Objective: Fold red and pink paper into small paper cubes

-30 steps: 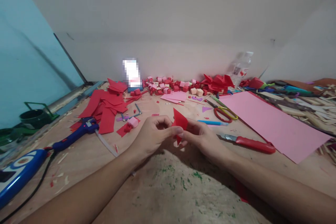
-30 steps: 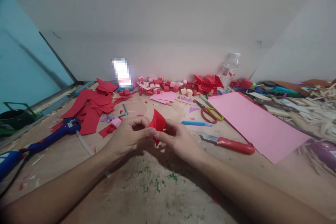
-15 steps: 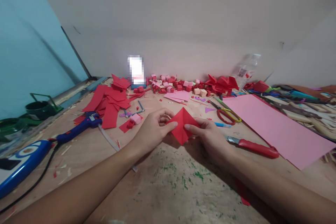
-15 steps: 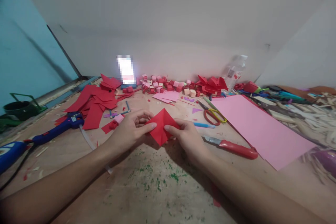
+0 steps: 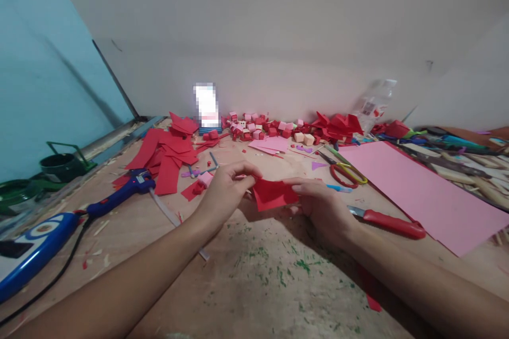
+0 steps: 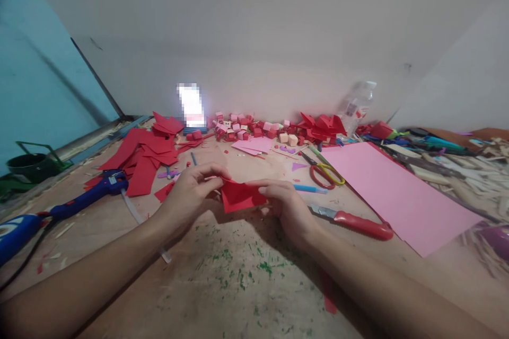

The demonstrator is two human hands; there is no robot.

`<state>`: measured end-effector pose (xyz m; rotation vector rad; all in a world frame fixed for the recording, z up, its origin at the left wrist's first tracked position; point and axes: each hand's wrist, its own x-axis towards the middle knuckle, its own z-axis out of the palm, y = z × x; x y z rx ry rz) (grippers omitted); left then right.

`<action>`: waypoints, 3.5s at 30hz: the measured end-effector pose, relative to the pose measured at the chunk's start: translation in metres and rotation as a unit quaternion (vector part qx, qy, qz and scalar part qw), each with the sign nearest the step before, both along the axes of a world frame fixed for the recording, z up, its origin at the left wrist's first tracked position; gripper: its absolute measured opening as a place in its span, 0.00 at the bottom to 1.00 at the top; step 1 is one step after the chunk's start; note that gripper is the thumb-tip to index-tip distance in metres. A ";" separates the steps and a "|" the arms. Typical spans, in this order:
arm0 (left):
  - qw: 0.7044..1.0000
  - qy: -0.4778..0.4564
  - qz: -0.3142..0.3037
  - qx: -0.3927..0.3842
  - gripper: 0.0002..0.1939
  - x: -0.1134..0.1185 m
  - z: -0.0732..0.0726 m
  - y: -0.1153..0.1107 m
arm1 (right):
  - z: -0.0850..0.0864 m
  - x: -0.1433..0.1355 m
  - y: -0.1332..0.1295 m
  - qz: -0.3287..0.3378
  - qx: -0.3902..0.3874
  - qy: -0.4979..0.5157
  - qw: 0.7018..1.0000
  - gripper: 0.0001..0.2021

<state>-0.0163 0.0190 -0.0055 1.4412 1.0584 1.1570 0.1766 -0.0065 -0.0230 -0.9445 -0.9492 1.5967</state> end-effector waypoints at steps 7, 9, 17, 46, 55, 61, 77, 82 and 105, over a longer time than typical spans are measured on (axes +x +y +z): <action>0.996 0.065 -0.018 0.057 0.08 0.001 0.005 -0.007 | -0.001 0.000 -0.003 0.053 0.001 -0.083 0.995 0.17; 0.995 0.072 -0.026 0.067 0.08 0.002 0.005 -0.009 | -0.004 -0.001 -0.003 0.070 -0.010 -0.093 0.993 0.16; 0.994 -0.007 -0.098 -0.036 0.16 0.004 0.002 -0.009 | -0.006 -0.002 0.000 0.005 0.010 -0.078 0.997 0.12; 0.999 -0.041 0.024 -0.005 0.15 0.000 -0.012 0.002 | 0.004 -0.006 -0.005 0.089 0.071 -0.169 0.979 0.15; 0.994 -0.086 0.066 0.011 0.13 0.002 -0.007 -0.001 | 0.001 -0.004 -0.004 0.095 0.070 -0.133 0.984 0.15; 0.998 -0.047 -0.007 -0.032 0.14 0.003 -0.004 -0.004 | -0.002 -0.001 -0.001 0.020 0.095 -0.127 0.987 0.15; 0.993 -0.011 -0.090 -0.077 0.21 0.010 0.003 -0.015 | -0.003 -0.004 -0.002 -0.015 0.216 -0.267 0.939 0.12; 0.997 0.022 -0.068 -0.039 0.19 0.008 0.000 -0.008 | 0.001 -0.006 -0.004 0.051 0.183 -0.239 0.952 0.16; 0.999 0.037 0.004 -0.012 0.12 0.004 -0.007 -0.005 | -0.010 -0.004 0.002 0.000 0.064 -0.105 0.992 0.08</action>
